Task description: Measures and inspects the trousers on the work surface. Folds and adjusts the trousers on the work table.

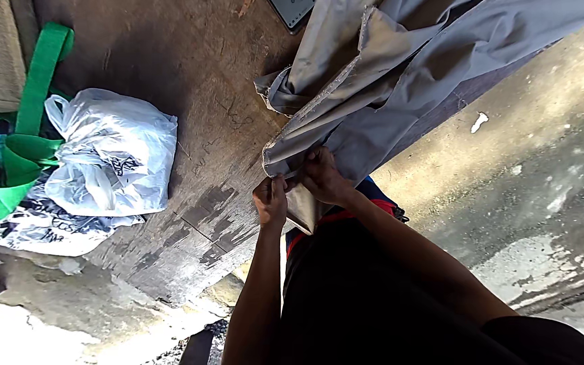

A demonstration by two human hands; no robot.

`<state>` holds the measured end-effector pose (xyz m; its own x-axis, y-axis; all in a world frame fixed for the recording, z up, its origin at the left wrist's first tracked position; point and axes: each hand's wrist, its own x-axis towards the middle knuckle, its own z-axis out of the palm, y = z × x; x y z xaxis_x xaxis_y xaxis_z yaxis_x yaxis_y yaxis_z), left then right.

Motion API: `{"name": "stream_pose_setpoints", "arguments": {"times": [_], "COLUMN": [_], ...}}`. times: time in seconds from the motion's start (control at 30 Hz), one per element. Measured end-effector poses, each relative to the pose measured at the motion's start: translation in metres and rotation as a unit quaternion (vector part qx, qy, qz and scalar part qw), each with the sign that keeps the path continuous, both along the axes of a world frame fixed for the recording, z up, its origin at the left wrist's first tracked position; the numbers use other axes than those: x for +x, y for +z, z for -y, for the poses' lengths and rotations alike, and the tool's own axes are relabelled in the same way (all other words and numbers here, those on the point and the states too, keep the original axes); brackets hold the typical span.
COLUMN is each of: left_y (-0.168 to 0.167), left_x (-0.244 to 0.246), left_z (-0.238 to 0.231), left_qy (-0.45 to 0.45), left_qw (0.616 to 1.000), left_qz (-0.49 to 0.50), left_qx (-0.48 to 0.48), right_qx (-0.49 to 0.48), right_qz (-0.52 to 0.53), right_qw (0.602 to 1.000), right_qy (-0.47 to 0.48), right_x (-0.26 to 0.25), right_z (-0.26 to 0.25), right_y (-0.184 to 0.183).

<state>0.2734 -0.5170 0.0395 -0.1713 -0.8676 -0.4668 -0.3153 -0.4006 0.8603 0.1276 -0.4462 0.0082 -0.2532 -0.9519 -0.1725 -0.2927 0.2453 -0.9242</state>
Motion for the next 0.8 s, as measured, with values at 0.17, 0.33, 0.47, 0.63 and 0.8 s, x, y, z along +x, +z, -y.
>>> {"name": "stream_pose_setpoints", "arguments": {"times": [0.17,0.33,0.47,0.63,0.8], "left_y": [0.004,0.02,0.019,0.006,0.006], "left_x": [0.003,-0.021,-0.038,-0.017,-0.007], "left_z": [0.003,-0.006,-0.003,0.012,0.009], "left_qy": [0.025,-0.14,-0.237,-0.239,-0.208], "left_qw": [1.0,0.937,0.894,0.923,0.948], "left_qz": [0.012,0.313,0.379,0.3,0.238], "left_qx": [0.001,-0.06,-0.032,-0.027,-0.033], "right_qx": [-0.029,-0.027,-0.079,-0.064,-0.041], "right_qz": [0.061,0.189,0.147,0.076,0.038], "right_qw": [0.998,0.974,0.971,0.992,0.997], "right_qy": [-0.019,-0.12,-0.17,-0.08,-0.048], "right_x": [-0.007,-0.016,0.005,0.014,0.017], "right_z": [-0.003,-0.003,0.006,0.002,0.001], "right_y": [-0.003,0.012,0.024,-0.004,-0.007]}}
